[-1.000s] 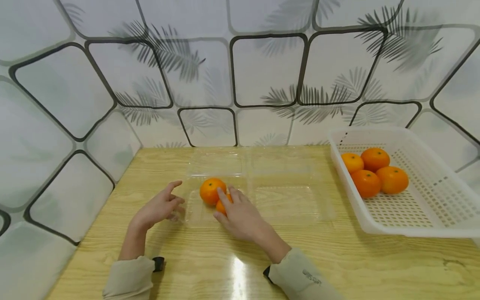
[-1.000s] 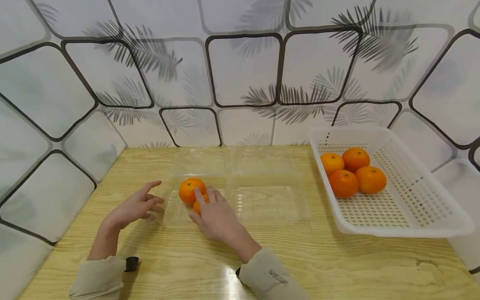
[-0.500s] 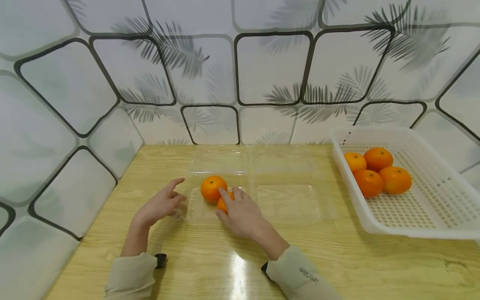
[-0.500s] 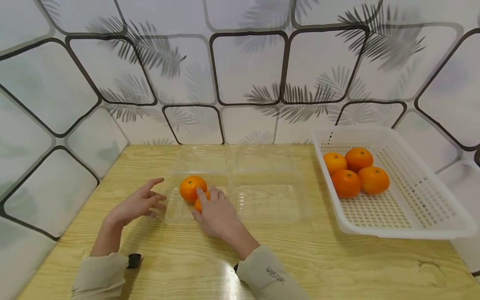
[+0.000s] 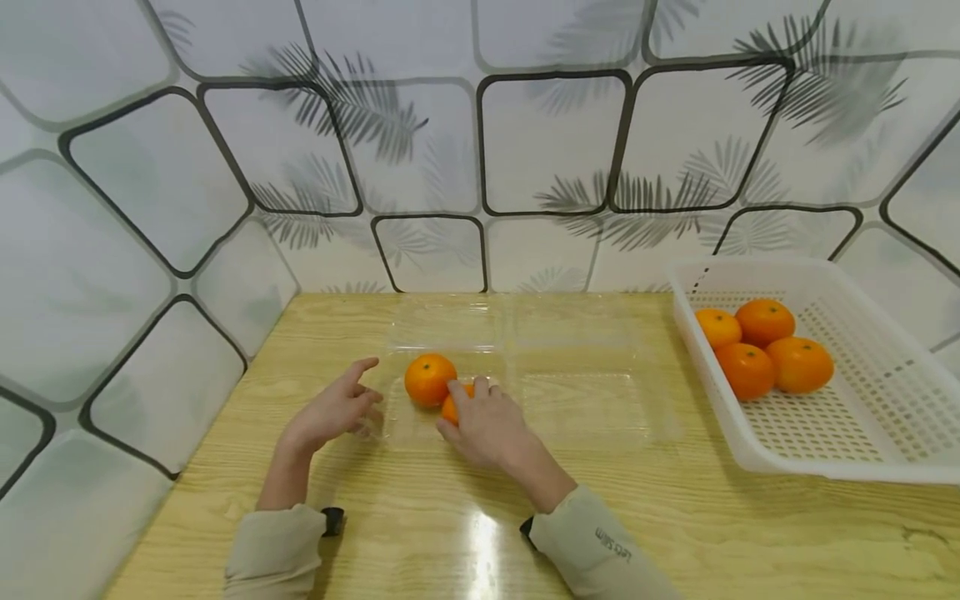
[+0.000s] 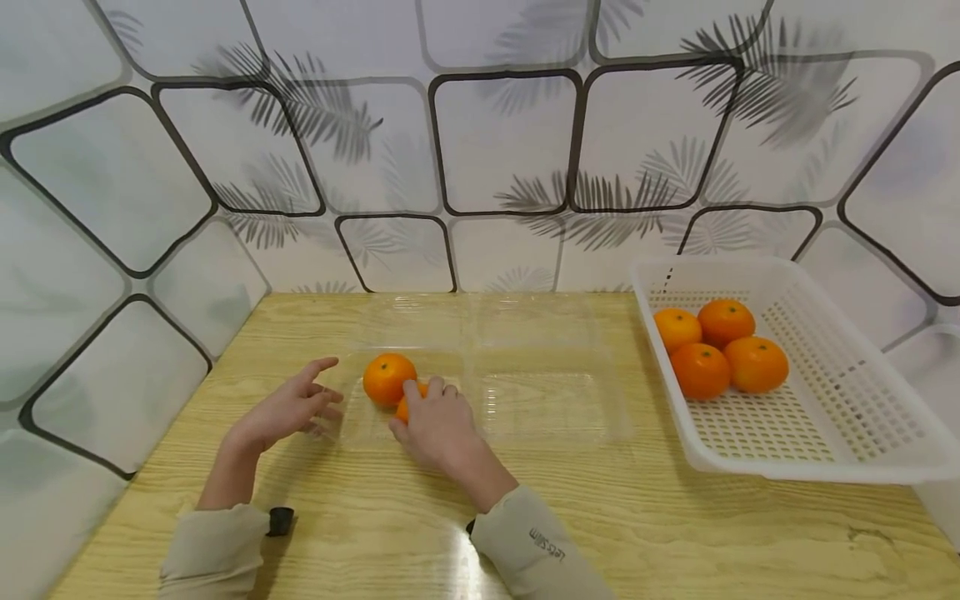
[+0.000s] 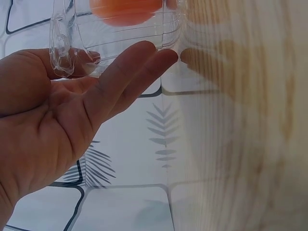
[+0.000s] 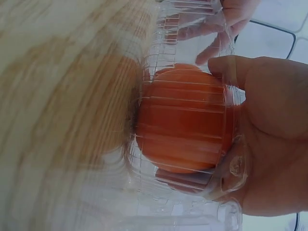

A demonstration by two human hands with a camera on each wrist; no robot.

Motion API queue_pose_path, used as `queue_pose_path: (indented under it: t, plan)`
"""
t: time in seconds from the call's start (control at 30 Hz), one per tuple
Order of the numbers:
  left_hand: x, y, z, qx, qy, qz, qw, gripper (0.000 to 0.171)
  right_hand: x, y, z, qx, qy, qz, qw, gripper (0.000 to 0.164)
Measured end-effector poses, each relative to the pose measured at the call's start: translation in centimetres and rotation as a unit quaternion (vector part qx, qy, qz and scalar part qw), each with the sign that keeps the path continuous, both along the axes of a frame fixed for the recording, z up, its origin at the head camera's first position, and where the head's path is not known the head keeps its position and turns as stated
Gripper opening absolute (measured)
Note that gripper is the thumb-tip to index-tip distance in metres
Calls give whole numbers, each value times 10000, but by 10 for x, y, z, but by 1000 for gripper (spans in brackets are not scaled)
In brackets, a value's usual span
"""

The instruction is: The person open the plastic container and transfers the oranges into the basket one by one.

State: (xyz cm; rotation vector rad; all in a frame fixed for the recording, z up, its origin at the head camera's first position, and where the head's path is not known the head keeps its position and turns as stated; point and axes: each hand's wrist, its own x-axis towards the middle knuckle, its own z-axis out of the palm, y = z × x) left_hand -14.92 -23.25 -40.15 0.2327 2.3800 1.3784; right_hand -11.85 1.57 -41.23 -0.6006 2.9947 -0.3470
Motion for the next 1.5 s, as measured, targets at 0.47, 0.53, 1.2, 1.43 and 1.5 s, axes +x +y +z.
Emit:
queue_pose_path:
  t: [0.47, 0.53, 1.2, 1.43, 1.5]
  plan:
    - [-2, 1, -2, -119, 25, 67, 9999, 64, -8, 1, -5, -639, -232, 54, 9977, 62]
    - [-2, 1, -2, -107, 12, 70, 9999, 64, -8, 2, -4, -819, -287, 114, 9962, 62]
    - [2, 4, 0, -56, 40, 45, 10000, 64, -12, 14, 3, -2679, -540, 274, 9615, 64]
    - [2, 5, -2, -4, 71, 96, 9999, 63, -9, 21, 7, -3023, -55, 269, 9528, 59]
    - [2, 6, -2, 16, 85, 117, 9999, 63, -10, 23, 8, -3065, -8, 366, 9512, 59]
